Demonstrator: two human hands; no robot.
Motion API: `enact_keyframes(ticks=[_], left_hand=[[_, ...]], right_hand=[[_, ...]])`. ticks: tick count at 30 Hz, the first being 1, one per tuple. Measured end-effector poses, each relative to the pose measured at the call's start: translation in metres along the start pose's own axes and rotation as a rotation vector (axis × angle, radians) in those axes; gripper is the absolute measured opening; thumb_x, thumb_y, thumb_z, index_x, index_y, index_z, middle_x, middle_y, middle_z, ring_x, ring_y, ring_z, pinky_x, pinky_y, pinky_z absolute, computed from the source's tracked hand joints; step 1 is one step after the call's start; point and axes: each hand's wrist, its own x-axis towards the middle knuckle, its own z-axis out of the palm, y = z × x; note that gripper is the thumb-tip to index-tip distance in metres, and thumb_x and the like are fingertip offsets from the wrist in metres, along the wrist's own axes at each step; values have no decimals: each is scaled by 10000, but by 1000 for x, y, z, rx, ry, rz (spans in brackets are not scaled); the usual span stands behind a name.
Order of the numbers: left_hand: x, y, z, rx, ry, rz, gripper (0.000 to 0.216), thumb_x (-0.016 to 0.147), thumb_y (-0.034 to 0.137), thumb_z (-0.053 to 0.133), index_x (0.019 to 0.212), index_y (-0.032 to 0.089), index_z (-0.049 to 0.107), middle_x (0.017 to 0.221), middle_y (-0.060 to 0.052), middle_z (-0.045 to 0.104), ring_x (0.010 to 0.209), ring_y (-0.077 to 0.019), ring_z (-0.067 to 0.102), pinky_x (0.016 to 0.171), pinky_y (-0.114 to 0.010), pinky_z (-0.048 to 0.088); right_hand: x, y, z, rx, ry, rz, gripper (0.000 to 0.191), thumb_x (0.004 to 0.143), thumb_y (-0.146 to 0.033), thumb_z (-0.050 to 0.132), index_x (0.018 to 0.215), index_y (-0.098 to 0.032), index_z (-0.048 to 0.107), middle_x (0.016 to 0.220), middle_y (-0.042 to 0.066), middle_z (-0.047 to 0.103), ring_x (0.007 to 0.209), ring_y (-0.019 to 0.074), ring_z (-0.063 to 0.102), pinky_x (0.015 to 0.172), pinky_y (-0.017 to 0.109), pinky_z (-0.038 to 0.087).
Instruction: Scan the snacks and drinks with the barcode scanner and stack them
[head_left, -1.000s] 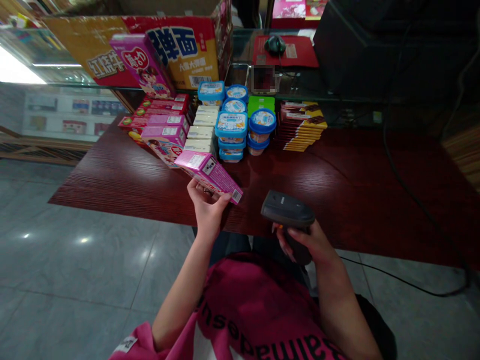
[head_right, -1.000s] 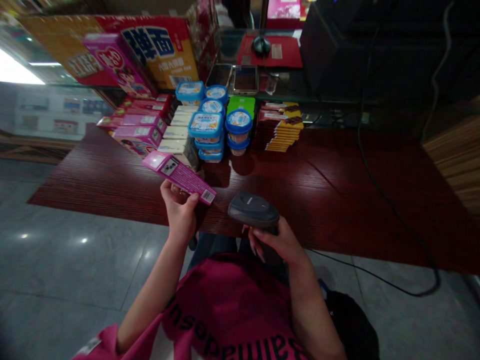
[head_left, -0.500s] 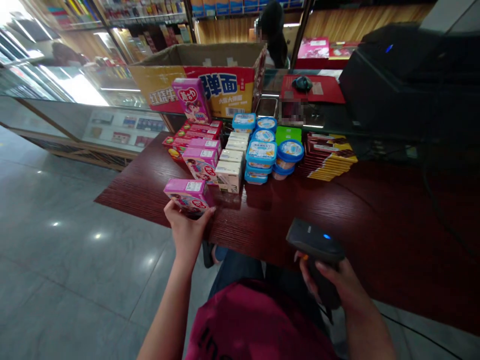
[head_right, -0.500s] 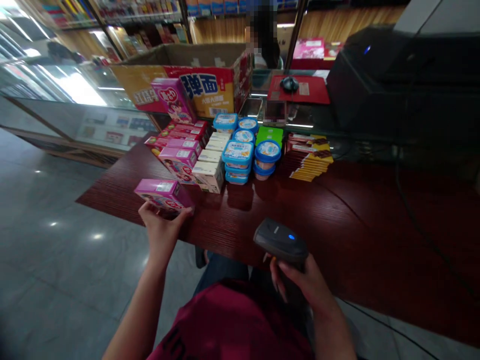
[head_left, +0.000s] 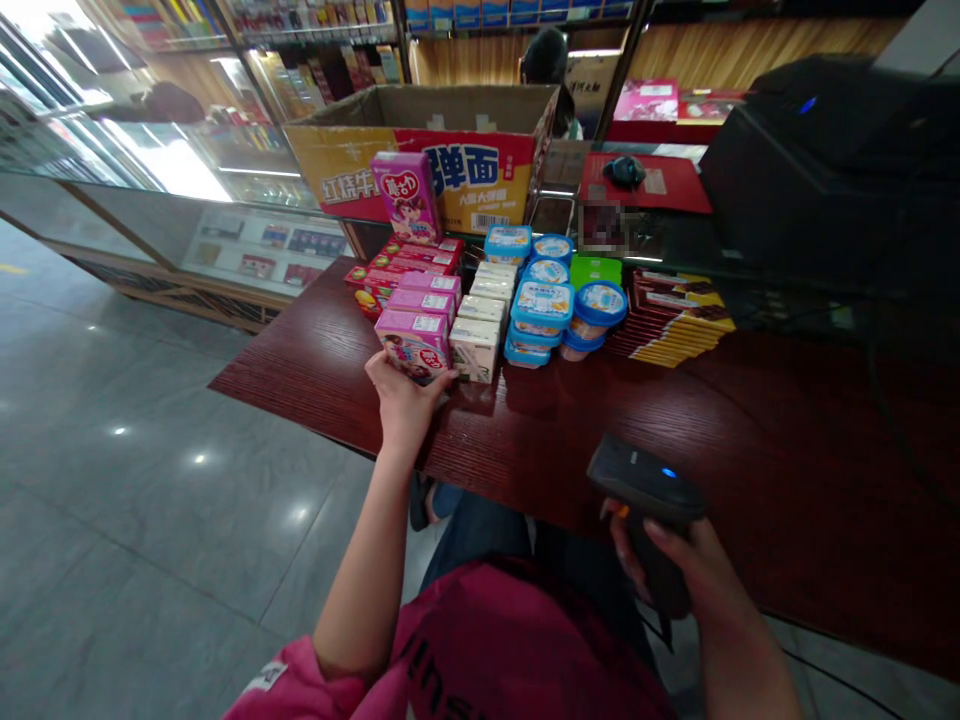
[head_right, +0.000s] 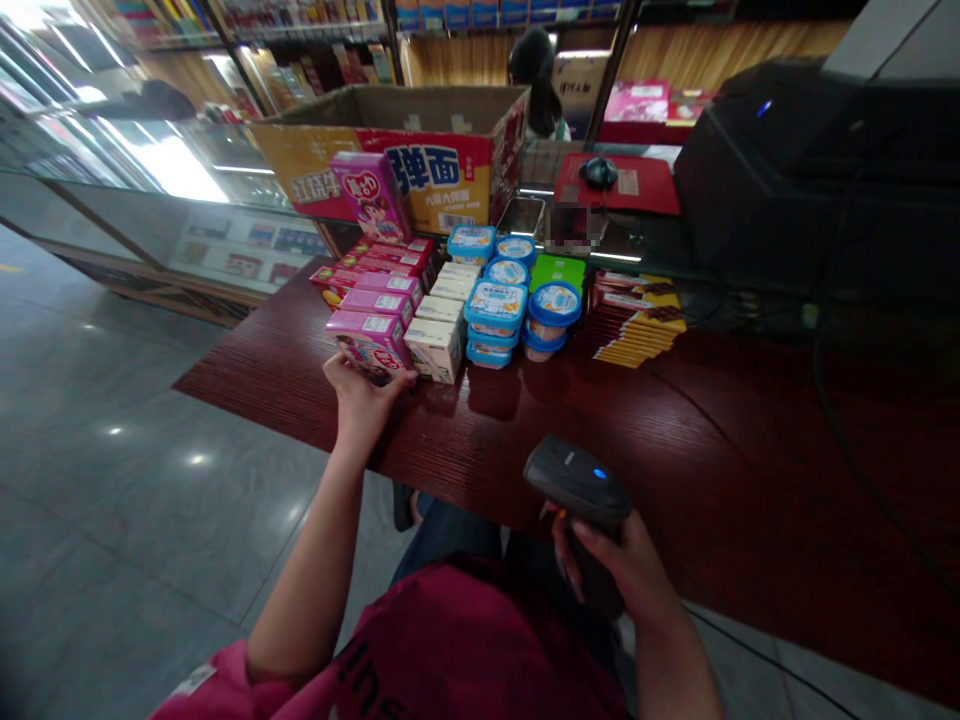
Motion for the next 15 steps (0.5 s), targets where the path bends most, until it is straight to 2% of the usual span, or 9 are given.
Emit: enact_keyframes(ticks=[4,9,12,15], left_hand=[[11,-8,10,-25,6,25,905,652,350,1007,1296,212,386,1354,-118,399,1398,-358,459,1262,-559,396],[20,-15,12,-93,-43,25,986,637,420,1005,1357,173,378,1365,-144,386,1387,-357,473,1255,-511,409],[21,-17,11,-80,-75,-1,1148,566,486,1020,1442,146,361,1403,-170,386,1432,-393,443,1284,-526,363],[20,-19,3,-61,-94,-43,1378,449,560,1036,1554,174,310,1456,-178,396,1495,-443,378,1321,-577,276]], right_hand=[[1,2,-2,-4,-37,8,478,745,-599,937,940,-186,797,633,45,711,423,148,580,359,231,460],[-3,-1,5,23,32,23,493,707,-595,961,934,-185,811,610,32,699,416,128,561,367,213,460],[-4,-4,9,14,71,40,525,672,-617,971,921,-188,800,599,27,698,416,125,557,380,214,471],[-6,-5,12,-1,124,60,544,644,-631,974,905,-191,788,606,33,710,419,128,563,390,216,473]])
